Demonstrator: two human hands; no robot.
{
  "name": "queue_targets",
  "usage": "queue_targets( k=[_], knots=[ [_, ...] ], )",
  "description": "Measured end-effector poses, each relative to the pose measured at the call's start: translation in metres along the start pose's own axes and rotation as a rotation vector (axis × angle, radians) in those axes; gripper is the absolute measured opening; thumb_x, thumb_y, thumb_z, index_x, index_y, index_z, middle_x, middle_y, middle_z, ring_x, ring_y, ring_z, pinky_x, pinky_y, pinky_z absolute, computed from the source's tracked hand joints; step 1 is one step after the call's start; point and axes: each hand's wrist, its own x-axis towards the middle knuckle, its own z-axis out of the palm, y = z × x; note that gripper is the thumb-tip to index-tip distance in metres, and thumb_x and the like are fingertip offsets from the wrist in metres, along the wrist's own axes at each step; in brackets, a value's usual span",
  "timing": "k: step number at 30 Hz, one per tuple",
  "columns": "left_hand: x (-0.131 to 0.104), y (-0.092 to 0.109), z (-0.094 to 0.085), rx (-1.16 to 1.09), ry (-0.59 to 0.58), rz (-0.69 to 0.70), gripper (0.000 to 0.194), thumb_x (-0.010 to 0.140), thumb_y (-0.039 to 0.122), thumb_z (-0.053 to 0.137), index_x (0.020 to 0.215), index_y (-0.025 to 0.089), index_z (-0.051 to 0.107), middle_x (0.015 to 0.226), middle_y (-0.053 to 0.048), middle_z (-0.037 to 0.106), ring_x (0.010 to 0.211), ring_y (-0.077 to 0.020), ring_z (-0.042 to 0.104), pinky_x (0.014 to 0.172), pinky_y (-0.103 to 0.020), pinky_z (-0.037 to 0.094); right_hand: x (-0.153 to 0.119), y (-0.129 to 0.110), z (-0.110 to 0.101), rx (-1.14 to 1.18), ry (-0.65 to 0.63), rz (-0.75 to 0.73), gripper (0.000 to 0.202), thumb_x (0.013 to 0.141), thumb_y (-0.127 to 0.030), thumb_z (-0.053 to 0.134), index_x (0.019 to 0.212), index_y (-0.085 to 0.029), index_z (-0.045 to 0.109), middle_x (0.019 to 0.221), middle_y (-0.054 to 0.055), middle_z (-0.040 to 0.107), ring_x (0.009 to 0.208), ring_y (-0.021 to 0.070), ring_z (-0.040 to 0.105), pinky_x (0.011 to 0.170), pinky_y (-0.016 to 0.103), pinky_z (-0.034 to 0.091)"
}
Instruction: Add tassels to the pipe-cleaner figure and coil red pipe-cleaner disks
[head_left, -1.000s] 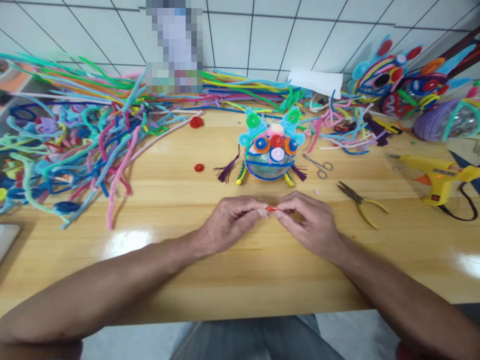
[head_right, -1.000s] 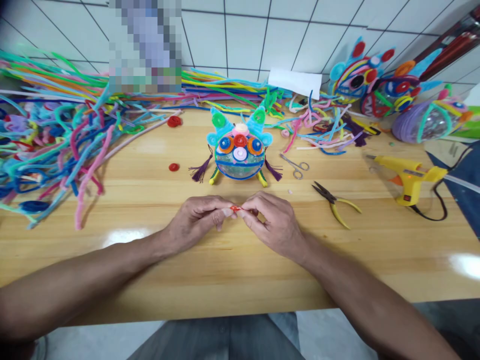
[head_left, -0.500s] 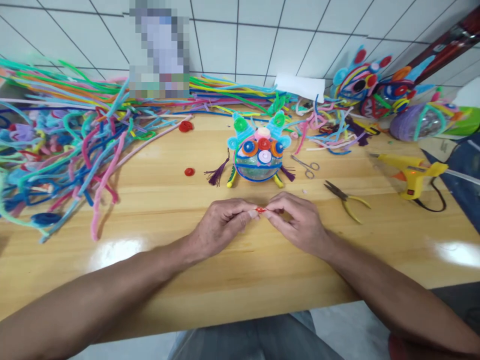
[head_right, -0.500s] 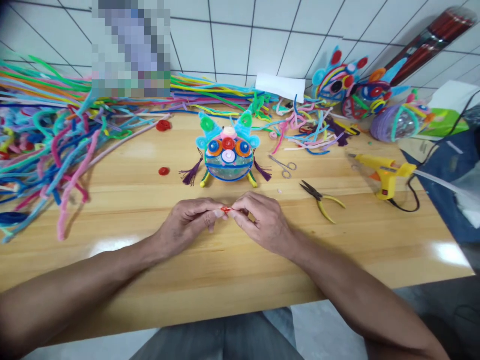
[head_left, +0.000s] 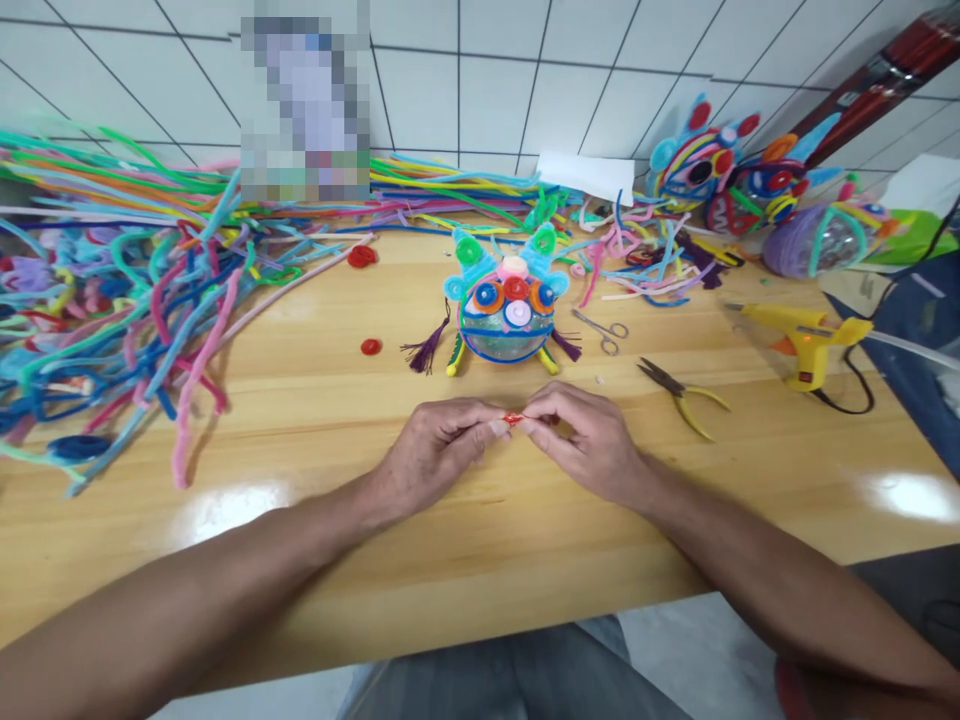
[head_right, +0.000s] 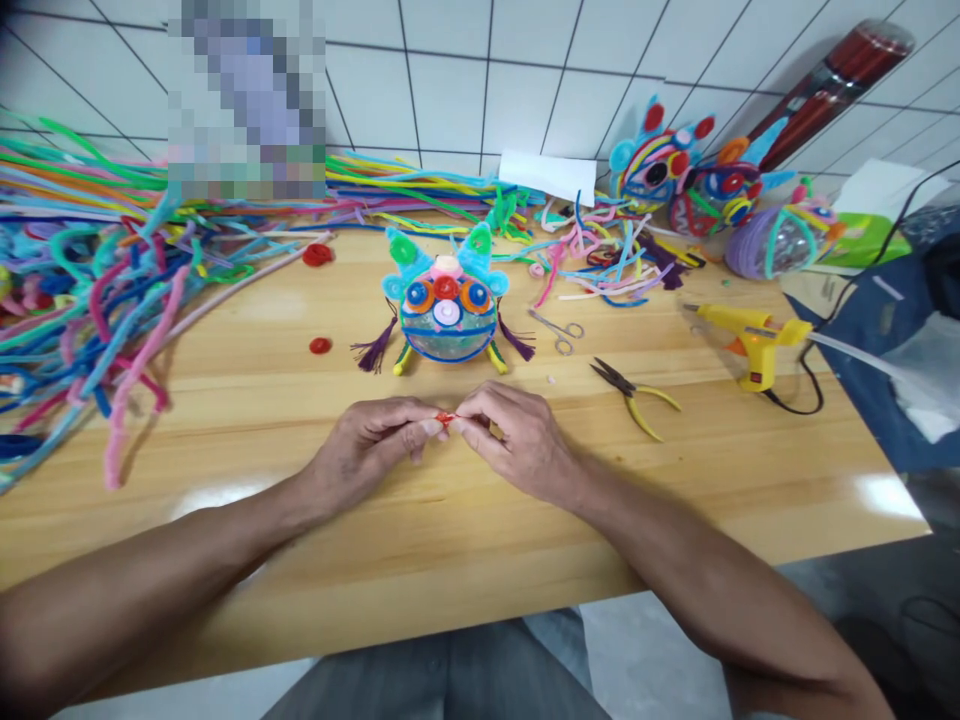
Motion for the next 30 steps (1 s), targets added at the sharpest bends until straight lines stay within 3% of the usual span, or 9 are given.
queue_targets(
  k=[13,30],
  knots=[
    [-0.001,-0.0038,0.0002,-0.01,-0.003,-0.002,0.02,0.103,0.025,0.062,0.099,0.015,0.079,0.087,-0.005,0.079,0.061,-0.0085,0.061,0.062,-0.02,0.05,-0.0003,0.0007,0.0012,0.017,0.025,-0.013,0.011,0.098,-0.013,0.069,0.092,-0.021,0.064,0.076,0.0,0.067,0.067,0.012,0.062,0.062,0.026,0.048],
    [-0.001,0.0006,0.002,-0.019,0.021,-0.048,0.027,0.104,0.035,0.061,0.096,0.015,0.077,0.088,-0.005,0.078,0.063,-0.0097,0.06,0.063,-0.022,0.051,0.0006,-0.0024,0.0008,0.019,0.022,0.02,0.012,0.099,-0.019,0.069,0.088,-0.022,0.064,0.075,0.0,0.068,0.065,0.0126,0.064,0.062,0.026,0.049]
  ],
)
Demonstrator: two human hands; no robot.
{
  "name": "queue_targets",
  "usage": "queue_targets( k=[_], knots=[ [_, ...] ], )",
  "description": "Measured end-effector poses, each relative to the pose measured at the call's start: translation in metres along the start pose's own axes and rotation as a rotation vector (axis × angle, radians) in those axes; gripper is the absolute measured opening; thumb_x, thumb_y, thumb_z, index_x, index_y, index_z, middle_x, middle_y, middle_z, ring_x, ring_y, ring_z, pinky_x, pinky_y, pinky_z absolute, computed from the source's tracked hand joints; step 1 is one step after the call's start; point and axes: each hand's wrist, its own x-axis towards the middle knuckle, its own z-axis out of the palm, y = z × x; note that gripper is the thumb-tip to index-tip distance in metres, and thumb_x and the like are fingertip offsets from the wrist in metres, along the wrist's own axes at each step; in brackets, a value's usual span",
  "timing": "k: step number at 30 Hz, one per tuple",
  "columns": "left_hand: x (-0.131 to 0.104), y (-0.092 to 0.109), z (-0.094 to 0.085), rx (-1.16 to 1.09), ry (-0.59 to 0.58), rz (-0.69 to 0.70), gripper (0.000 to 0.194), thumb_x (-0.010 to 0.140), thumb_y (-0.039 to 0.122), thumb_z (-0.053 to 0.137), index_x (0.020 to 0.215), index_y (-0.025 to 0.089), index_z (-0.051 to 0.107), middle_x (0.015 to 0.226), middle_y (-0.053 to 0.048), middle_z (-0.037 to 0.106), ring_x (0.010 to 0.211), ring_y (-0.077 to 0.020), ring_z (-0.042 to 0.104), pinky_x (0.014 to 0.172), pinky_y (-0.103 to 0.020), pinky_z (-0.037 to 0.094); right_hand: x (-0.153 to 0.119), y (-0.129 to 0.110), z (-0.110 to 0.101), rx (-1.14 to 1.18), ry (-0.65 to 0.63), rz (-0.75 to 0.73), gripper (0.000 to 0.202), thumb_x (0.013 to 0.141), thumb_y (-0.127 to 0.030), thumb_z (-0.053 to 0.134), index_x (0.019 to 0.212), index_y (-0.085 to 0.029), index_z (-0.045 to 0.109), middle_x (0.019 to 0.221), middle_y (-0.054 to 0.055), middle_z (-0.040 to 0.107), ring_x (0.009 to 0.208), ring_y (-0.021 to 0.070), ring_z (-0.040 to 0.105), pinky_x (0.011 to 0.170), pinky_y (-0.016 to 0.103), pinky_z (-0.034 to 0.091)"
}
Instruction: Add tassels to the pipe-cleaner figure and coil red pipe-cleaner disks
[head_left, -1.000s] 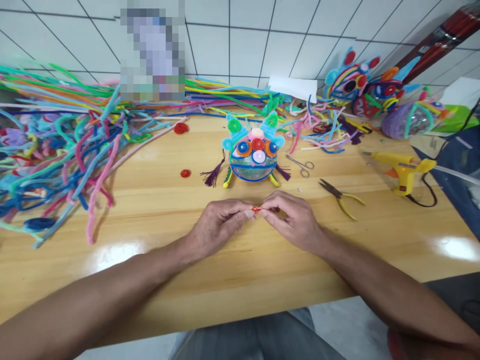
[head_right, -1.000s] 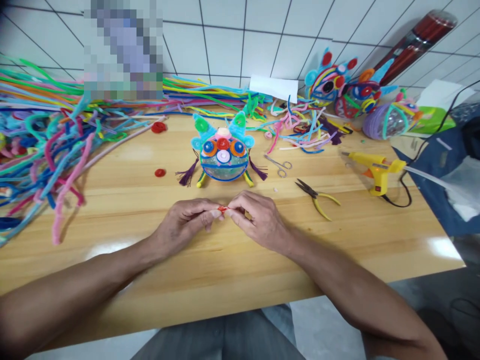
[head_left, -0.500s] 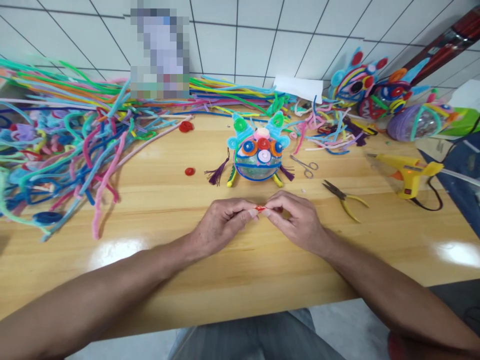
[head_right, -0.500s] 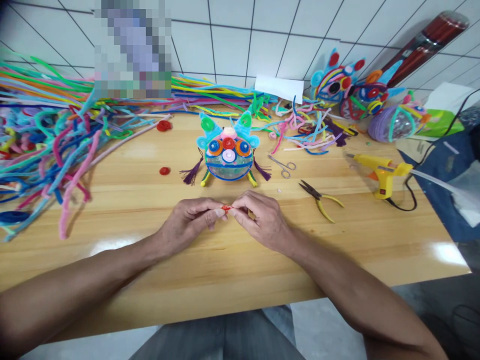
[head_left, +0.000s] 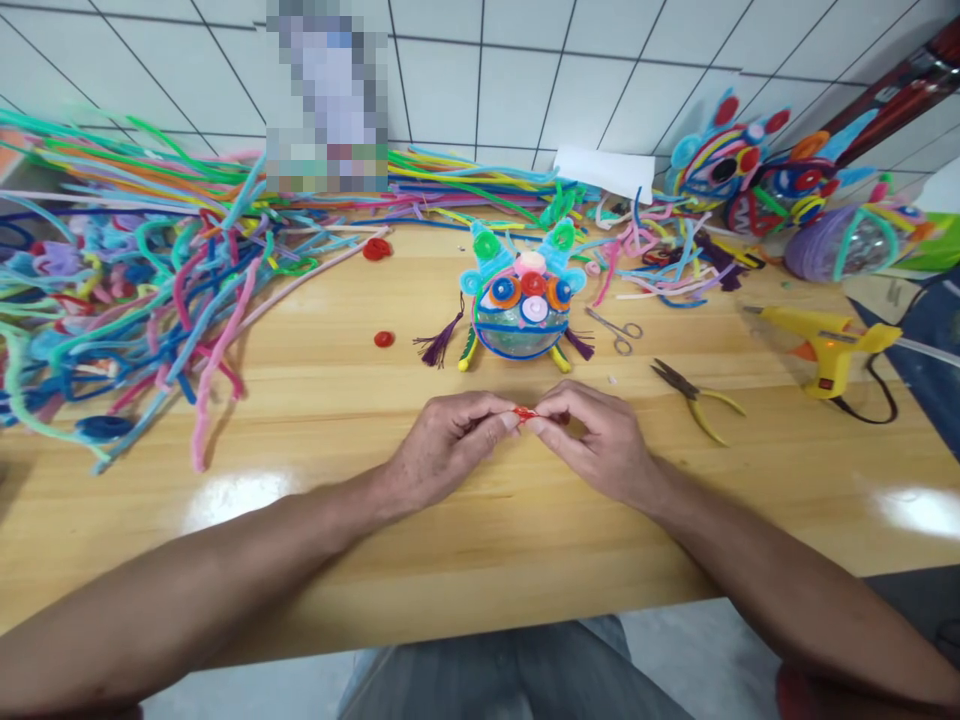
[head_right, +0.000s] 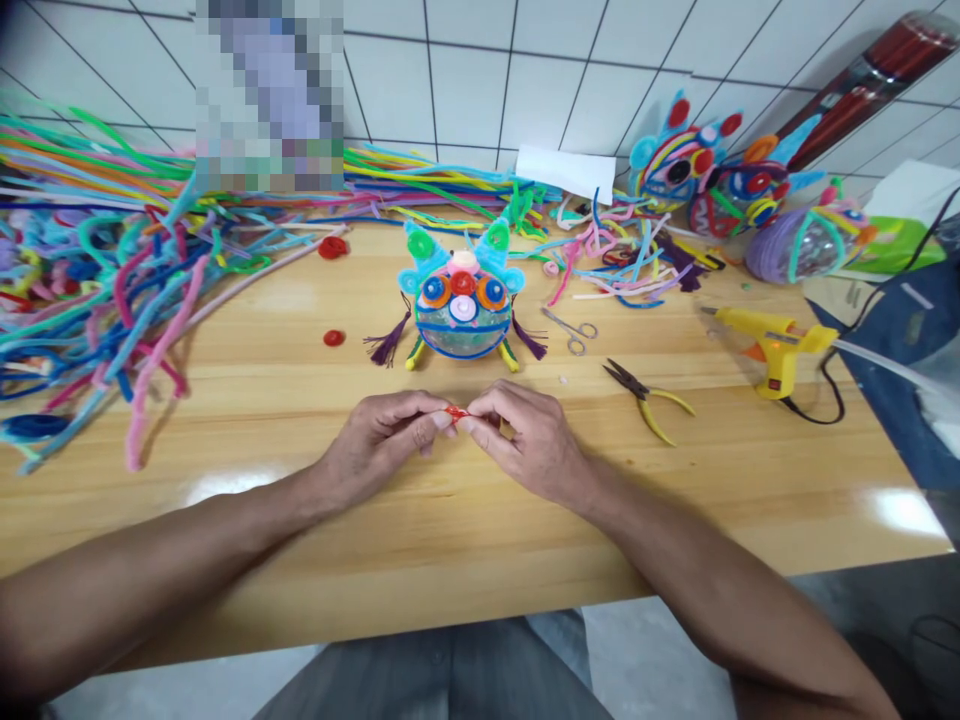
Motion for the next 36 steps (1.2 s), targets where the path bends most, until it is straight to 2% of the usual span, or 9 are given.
queue_targets(
  k=[10,14,20,36],
  knots=[
    [0.0001,-0.0029,0.0,-0.003,-0.01,-0.032,0.027,0.104,0.035,0.06,0.096,0.015,0.076,0.09,-0.006,0.078,0.075,-0.0131,0.067,0.068,-0.023,0.053,0.0007,-0.0001,0.0,-0.001,-0.005,-0.002,0.013,0.099,-0.02,0.07,0.088,-0.021,0.064,0.074,-0.001,0.068,0.065,0.0116,0.062,0.06,0.025,0.047],
    [0.0003,-0.0015,-0.0006,0.01,-0.023,-0.007,0.025,0.105,0.031,0.058,0.097,0.014,0.075,0.087,-0.005,0.076,0.071,-0.0117,0.064,0.068,-0.023,0.052,0.0007,0.0005,0.0008,0.001,-0.009,0.003,0.013,0.099,-0.021,0.07,0.088,-0.021,0.065,0.074,-0.001,0.068,0.065,0.0113,0.062,0.061,0.025,0.047],
    [0.0001,0.0014,-0.0012,0.057,-0.009,-0.041,0.025,0.104,0.032,0.06,0.091,0.015,0.074,0.075,-0.001,0.07,0.063,-0.0098,0.058,0.062,-0.021,0.047,-0.0003,0.0007,0.0015,-0.007,-0.028,0.009,0.013,0.101,-0.023,0.068,0.088,-0.021,0.065,0.073,-0.002,0.065,0.065,0.0113,0.059,0.062,0.025,0.046],
    [-0.0001,0.0038,-0.0017,0.065,-0.006,-0.053,0.024,0.103,0.033,0.06,0.097,0.016,0.076,0.072,0.0,0.069,0.06,-0.0091,0.061,0.059,-0.019,0.049,-0.0033,0.0055,0.0035,-0.009,-0.041,0.041,0.016,0.102,-0.027,0.068,0.087,-0.02,0.065,0.074,-0.002,0.065,0.066,0.0115,0.059,0.063,0.025,0.045]
  ],
)
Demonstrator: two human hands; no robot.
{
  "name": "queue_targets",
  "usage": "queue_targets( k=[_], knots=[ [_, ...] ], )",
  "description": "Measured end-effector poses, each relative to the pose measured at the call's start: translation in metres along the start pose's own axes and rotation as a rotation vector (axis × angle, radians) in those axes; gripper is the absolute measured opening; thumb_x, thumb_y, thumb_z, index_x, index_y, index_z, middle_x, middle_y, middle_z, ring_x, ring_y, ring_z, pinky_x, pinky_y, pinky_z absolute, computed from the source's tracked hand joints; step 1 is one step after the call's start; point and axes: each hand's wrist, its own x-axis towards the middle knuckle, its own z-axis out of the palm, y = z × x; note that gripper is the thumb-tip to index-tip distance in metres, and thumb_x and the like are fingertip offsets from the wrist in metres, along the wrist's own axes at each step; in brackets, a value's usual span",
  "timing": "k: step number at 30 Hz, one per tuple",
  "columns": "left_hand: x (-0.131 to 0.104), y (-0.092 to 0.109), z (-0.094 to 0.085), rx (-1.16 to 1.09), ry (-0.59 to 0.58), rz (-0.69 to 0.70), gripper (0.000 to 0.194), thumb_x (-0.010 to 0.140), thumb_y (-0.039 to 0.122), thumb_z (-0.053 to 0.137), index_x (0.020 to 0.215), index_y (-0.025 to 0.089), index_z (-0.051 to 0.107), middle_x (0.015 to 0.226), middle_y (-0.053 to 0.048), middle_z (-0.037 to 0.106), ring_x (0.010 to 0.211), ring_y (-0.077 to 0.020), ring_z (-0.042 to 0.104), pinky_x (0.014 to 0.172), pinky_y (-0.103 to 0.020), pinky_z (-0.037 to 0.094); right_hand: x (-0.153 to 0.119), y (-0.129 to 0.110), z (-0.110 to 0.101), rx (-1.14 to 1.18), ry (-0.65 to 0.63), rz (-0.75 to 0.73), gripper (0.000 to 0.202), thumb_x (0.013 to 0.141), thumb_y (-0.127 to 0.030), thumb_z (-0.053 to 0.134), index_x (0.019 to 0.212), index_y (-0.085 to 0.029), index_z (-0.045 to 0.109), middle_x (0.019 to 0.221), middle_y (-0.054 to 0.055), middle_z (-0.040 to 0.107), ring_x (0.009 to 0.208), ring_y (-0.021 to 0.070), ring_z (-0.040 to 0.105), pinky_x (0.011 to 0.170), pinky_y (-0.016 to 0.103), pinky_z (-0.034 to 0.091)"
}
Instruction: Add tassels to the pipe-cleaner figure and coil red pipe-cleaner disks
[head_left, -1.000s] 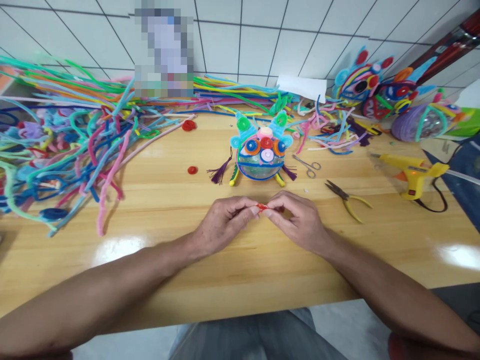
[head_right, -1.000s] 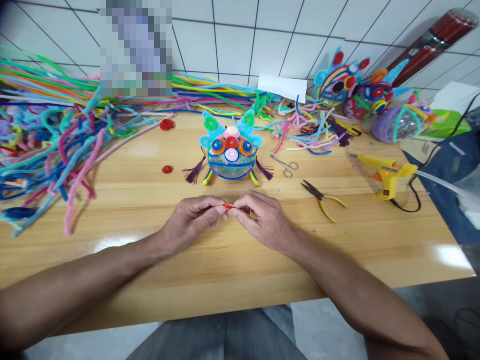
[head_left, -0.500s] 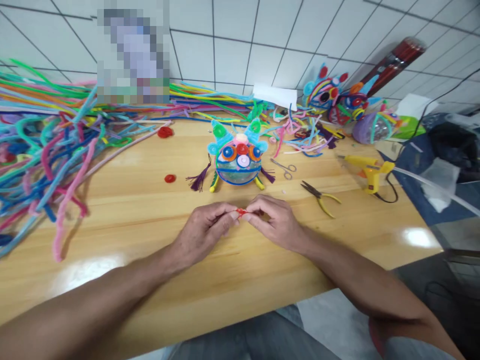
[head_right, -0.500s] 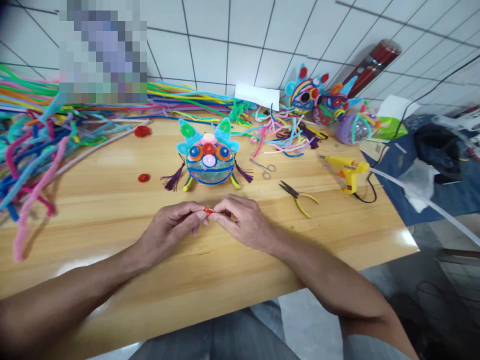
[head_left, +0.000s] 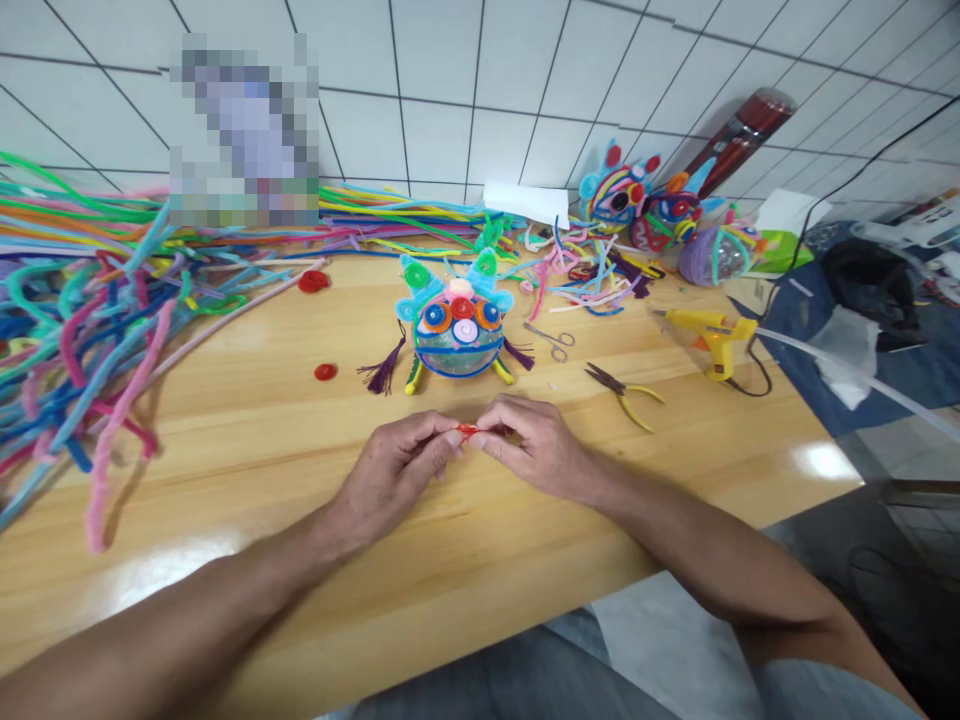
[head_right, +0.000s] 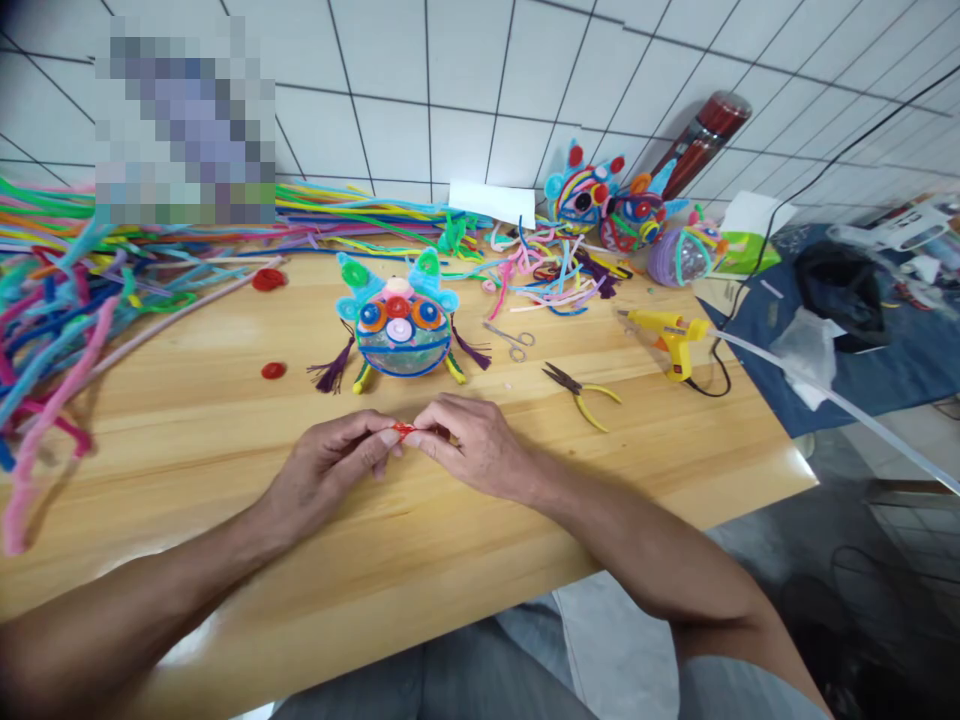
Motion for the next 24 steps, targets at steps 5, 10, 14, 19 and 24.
queue_targets(
  k=[5,10,14,19,24],
  knots=[
    [0.0004,-0.0009,0.0004,0.0,-0.006,-0.023,0.027,0.104,0.035,0.059,0.094,0.016,0.074,0.069,0.001,0.067,0.06,-0.0093,0.06,0.059,-0.019,0.049,-0.0009,0.0006,0.0008,-0.005,-0.008,0.014,0.018,0.102,-0.03,0.067,0.087,-0.02,0.065,0.074,-0.001,0.065,0.066,0.0118,0.059,0.063,0.026,0.044],
    [0.0005,-0.0014,0.0017,-0.018,0.003,-0.014,0.03,0.103,0.039,0.06,0.091,0.015,0.073,0.072,-0.001,0.068,0.061,-0.0098,0.057,0.059,-0.02,0.047,0.0016,-0.0011,-0.0023,0.005,-0.017,0.006,0.016,0.102,-0.028,0.068,0.088,-0.02,0.065,0.074,-0.001,0.066,0.067,0.0114,0.06,0.064,0.025,0.046],
    [-0.0002,-0.0034,0.0024,-0.044,-0.003,-0.015,0.029,0.104,0.038,0.059,0.094,0.014,0.073,0.072,-0.001,0.066,0.061,-0.0105,0.056,0.059,-0.021,0.045,0.0034,-0.001,-0.0054,0.004,-0.015,-0.004,0.014,0.1,-0.028,0.07,0.089,-0.021,0.065,0.074,-0.001,0.066,0.066,0.0114,0.061,0.063,0.025,0.047],
    [0.0,-0.0052,0.0024,-0.063,-0.001,-0.004,0.028,0.104,0.037,0.059,0.094,0.014,0.073,0.078,-0.003,0.068,0.064,-0.0109,0.056,0.062,-0.023,0.047,0.0012,-0.0013,-0.0061,0.026,0.022,0.03,0.009,0.095,-0.023,0.072,0.101,-0.022,0.065,0.085,0.0,0.07,0.071,0.0125,0.064,0.065,0.026,0.051],
    [0.0004,-0.0052,0.003,-0.082,0.005,0.011,0.03,0.104,0.04,0.058,0.093,0.015,0.072,0.077,-0.002,0.067,0.064,-0.0108,0.056,0.061,-0.023,0.046,0.0012,-0.0027,-0.0051,0.016,0.011,0.066,0.01,0.094,-0.025,0.072,0.1,-0.022,0.064,0.082,-0.001,0.071,0.069,0.0128,0.064,0.065,0.026,0.052]
  ],
)
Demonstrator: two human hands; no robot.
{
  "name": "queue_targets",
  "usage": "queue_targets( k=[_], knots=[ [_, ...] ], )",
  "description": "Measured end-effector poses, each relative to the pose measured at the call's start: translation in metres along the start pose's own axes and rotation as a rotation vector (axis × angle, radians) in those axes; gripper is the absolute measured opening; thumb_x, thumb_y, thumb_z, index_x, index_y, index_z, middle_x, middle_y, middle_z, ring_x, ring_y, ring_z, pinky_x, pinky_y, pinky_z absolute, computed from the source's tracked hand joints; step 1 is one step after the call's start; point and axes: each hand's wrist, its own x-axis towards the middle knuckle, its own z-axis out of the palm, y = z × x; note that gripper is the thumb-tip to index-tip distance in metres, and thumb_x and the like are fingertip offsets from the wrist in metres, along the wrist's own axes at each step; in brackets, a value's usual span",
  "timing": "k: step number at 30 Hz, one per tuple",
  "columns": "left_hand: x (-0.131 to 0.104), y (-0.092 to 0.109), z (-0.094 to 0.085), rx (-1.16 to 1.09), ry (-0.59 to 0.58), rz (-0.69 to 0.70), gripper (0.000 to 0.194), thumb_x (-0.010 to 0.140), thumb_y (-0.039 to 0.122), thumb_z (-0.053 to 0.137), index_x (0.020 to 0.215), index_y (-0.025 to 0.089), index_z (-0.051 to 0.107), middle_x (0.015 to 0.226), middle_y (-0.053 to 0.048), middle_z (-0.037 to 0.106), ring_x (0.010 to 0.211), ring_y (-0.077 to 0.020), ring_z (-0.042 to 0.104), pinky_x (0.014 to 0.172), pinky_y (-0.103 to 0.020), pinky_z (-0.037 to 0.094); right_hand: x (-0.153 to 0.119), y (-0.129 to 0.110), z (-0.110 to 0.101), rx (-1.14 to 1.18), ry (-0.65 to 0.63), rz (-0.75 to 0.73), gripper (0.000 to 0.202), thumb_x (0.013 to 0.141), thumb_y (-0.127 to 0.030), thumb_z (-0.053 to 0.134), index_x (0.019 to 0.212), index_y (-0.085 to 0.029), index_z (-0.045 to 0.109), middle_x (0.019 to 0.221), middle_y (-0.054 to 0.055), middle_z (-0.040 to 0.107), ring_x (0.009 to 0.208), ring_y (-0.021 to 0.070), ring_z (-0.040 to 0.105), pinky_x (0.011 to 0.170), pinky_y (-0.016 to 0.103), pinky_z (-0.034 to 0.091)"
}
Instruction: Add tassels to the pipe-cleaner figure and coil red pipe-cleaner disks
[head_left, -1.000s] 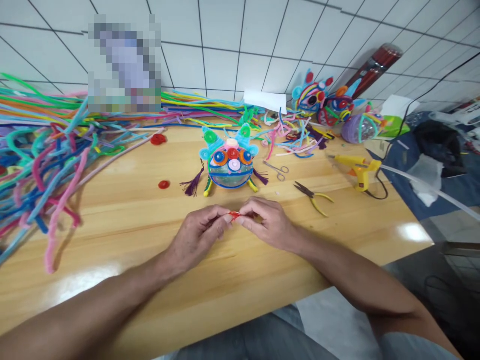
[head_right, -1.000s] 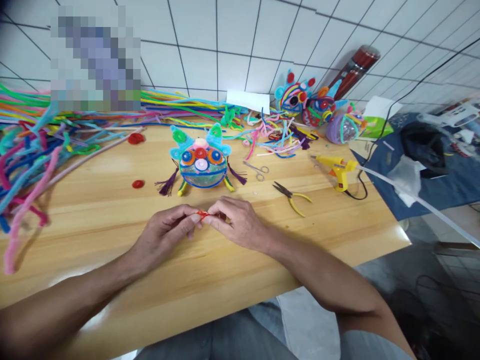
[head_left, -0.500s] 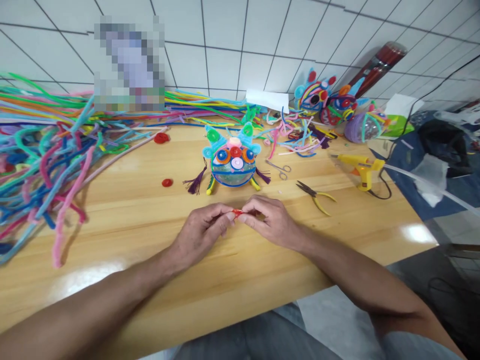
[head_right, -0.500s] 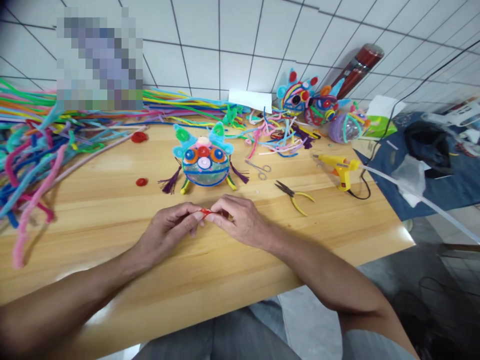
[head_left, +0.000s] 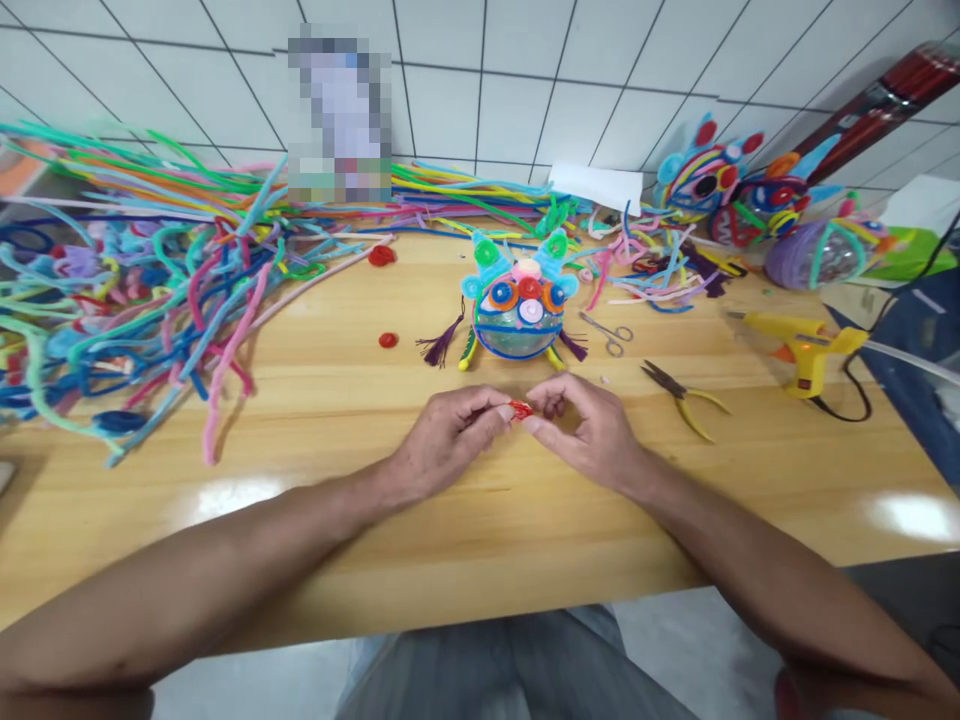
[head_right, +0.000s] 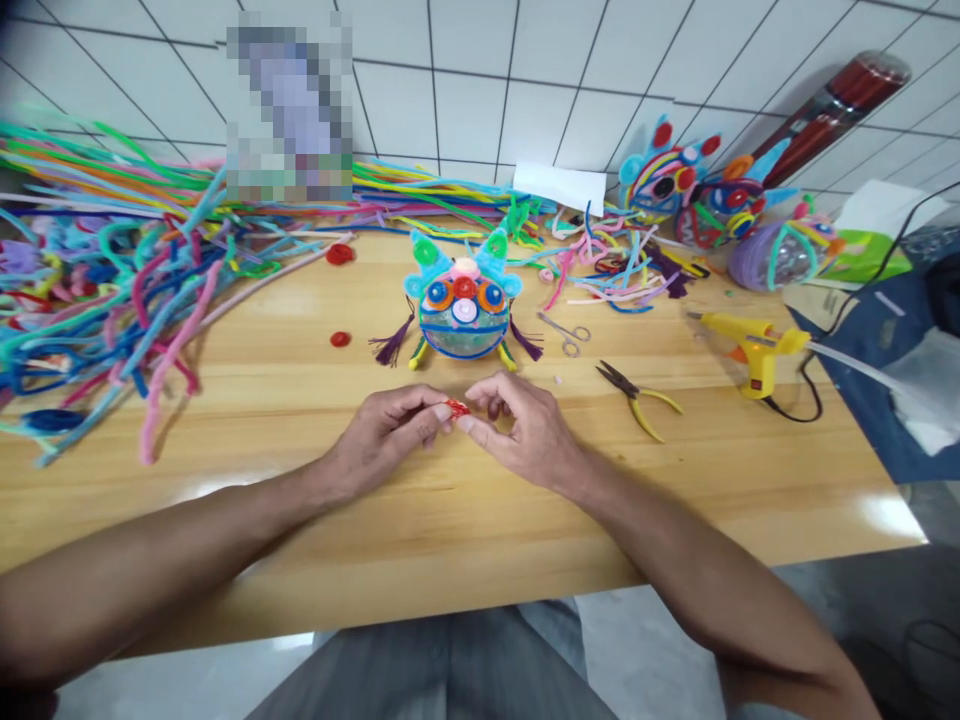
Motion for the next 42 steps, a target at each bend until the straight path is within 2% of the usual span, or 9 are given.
queue_targets(
  k=[4,9,15,25,30,42],
  knots=[
    [0.0004,-0.0007,0.0002,0.007,0.002,0.009,0.029,0.104,0.038,0.059,0.092,0.014,0.071,0.076,-0.002,0.067,0.062,-0.0104,0.055,0.06,-0.023,0.044,0.0023,-0.0013,0.0008,-0.025,0.004,-0.036,0.012,0.095,-0.023,0.072,0.088,-0.021,0.063,0.076,-0.002,0.068,0.065,0.0113,0.061,0.062,0.025,0.048],
    [0.0011,-0.0034,0.0002,0.033,-0.006,0.055,0.028,0.104,0.035,0.058,0.092,0.014,0.072,0.076,-0.001,0.067,0.062,-0.0097,0.055,0.061,-0.022,0.044,0.0021,-0.0032,0.0021,-0.035,0.016,-0.025,0.013,0.096,-0.021,0.069,0.084,-0.021,0.063,0.071,-0.002,0.066,0.062,0.0115,0.059,0.059,0.025,0.045],
    [0.0012,-0.0056,0.0,0.027,-0.004,0.051,0.029,0.103,0.037,0.058,0.095,0.013,0.074,0.075,-0.001,0.067,0.062,-0.0098,0.056,0.059,-0.021,0.044,0.0001,-0.0017,0.0037,-0.011,0.022,0.003,0.013,0.096,-0.02,0.068,0.084,-0.022,0.063,0.072,-0.002,0.067,0.063,0.0124,0.061,0.061,0.026,0.046],
    [0.0021,-0.0077,0.0001,-0.004,0.011,0.042,0.033,0.101,0.044,0.064,0.099,0.013,0.077,0.078,-0.002,0.068,0.061,-0.0088,0.055,0.059,-0.02,0.045,0.0002,-0.001,0.0043,0.014,0.03,-0.037,0.012,0.097,-0.023,0.066,0.086,-0.022,0.064,0.074,-0.002,0.067,0.065,0.0124,0.06,0.062,0.025,0.045],
    [0.0029,-0.0074,0.0004,-0.014,0.019,0.054,0.036,0.1,0.046,0.064,0.095,0.013,0.076,0.078,-0.002,0.068,0.06,-0.0081,0.054,0.058,-0.02,0.045,0.0016,-0.0008,0.0048,0.03,0.023,0.0,0.013,0.098,-0.026,0.066,0.085,-0.021,0.065,0.074,-0.001,0.068,0.065,0.0127,0.06,0.062,0.026,0.046],
    [0.004,-0.0092,-0.0005,-0.018,0.014,0.041,0.035,0.101,0.045,0.064,0.091,0.014,0.075,0.087,-0.004,0.074,0.059,-0.0077,0.055,0.058,-0.021,0.046,0.0019,0.0007,0.0042,-0.001,0.013,-0.016,0.012,0.098,-0.024,0.066,0.086,-0.021,0.065,0.076,0.0,0.069,0.067,0.0132,0.061,0.063,0.026,0.046]
  ],
)
